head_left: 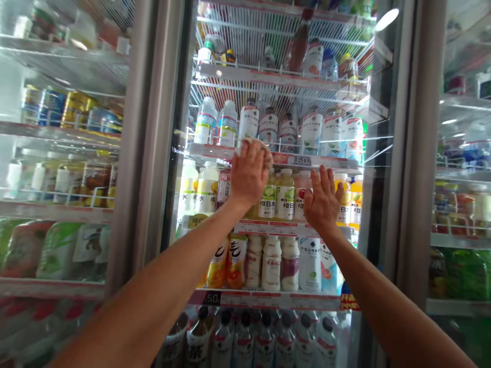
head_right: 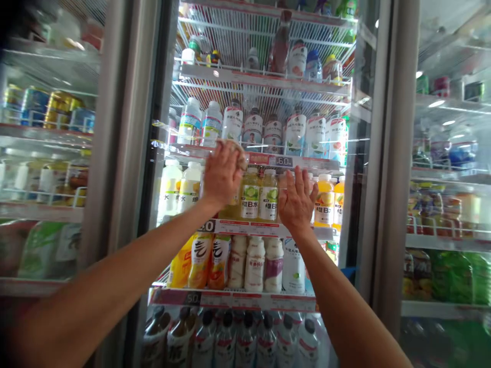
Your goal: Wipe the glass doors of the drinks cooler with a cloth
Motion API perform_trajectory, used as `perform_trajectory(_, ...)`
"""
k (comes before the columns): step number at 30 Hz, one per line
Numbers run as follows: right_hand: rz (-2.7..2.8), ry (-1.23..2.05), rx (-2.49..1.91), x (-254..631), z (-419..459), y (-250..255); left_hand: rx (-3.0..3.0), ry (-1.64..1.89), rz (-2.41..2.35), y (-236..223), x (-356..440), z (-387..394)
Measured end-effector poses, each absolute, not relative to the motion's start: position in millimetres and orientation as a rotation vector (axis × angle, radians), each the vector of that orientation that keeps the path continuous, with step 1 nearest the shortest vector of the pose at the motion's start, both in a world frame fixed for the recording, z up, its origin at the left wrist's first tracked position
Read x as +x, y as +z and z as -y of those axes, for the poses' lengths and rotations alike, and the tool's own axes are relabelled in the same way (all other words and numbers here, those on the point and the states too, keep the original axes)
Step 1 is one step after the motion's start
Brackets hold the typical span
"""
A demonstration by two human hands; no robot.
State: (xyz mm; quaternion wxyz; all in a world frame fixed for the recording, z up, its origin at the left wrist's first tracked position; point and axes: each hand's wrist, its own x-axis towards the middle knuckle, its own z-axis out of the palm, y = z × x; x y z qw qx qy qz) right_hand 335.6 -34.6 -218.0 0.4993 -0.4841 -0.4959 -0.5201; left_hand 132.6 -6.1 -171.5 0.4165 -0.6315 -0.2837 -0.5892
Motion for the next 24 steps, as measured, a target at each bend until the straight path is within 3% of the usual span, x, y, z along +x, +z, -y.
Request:
perform_trajectory(5,1.202,-1.261,-1.139,337,34,-218,-1.816,-0.971,0.301,-219,150,15)
perform_trajectory(7,1.199,-1.257,-1.135,336,34,-219,-1.79,-1.002,0.357,-211,127,11)
perform_trajectory(11,1.192,-1.249,-1.153,334,34,-219,-1.498,-1.52,0.806,-167,83,1)
perform_trajectory(13,1.188,-1.248,-1.152,334,34,-219,-1.42,-1.612,0.892,-164,87,2)
perform_trajectory(20,1.211,-1.26,-1.123,337,35,-224,-1.819,-0.896,0.241,-248,154,18)
perform_trajectory(22,1.247,-1.273,-1.144,340,37,-228,-1.832,-0.888,0.25,-243,147,17)
perform_trajectory(24,1.281,-1.293,-1.159,344,39,-233,-1.76,-1.115,0.451,-221,132,13)
